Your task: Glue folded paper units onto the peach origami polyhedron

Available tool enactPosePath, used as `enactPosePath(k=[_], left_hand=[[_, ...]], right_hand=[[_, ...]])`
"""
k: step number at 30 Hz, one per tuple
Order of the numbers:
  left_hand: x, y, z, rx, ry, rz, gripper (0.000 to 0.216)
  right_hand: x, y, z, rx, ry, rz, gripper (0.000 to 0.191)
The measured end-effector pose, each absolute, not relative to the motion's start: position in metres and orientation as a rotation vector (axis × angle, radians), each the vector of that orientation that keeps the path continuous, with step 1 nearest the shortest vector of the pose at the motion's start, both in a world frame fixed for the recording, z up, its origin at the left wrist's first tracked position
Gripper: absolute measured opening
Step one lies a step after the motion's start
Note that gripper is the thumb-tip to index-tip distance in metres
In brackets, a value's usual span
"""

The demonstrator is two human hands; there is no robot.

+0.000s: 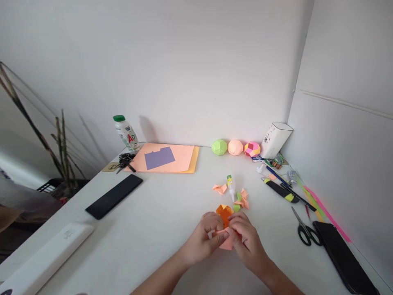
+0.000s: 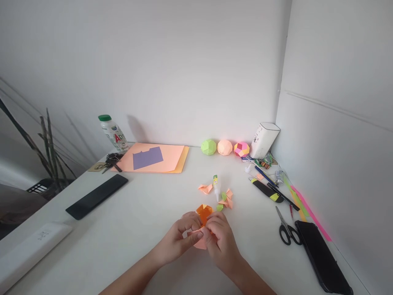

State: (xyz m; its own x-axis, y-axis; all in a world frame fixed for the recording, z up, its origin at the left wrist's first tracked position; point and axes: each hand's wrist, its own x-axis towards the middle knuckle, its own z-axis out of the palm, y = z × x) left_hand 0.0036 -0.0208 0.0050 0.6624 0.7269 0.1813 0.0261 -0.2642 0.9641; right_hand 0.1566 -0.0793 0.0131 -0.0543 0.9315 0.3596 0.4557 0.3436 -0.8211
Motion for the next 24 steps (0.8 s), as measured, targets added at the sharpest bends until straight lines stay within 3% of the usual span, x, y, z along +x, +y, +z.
enactPosePath(k=[15, 24], left_hand=[[0.0065, -0.0203, -0.0011, 1.714, 0.565, 0.825, 0.046], [0.0047, -0.0225, 0.0015, 1.663, 0.592, 0.751, 0.035]], right_hand=[[0.1574, -0.0819, 0.0086, -1.305, -1.569, 0.745, 0.027], [0.1569, -0.0817, 0.0065, -1.275, -1.582, 0.773, 0.027]])
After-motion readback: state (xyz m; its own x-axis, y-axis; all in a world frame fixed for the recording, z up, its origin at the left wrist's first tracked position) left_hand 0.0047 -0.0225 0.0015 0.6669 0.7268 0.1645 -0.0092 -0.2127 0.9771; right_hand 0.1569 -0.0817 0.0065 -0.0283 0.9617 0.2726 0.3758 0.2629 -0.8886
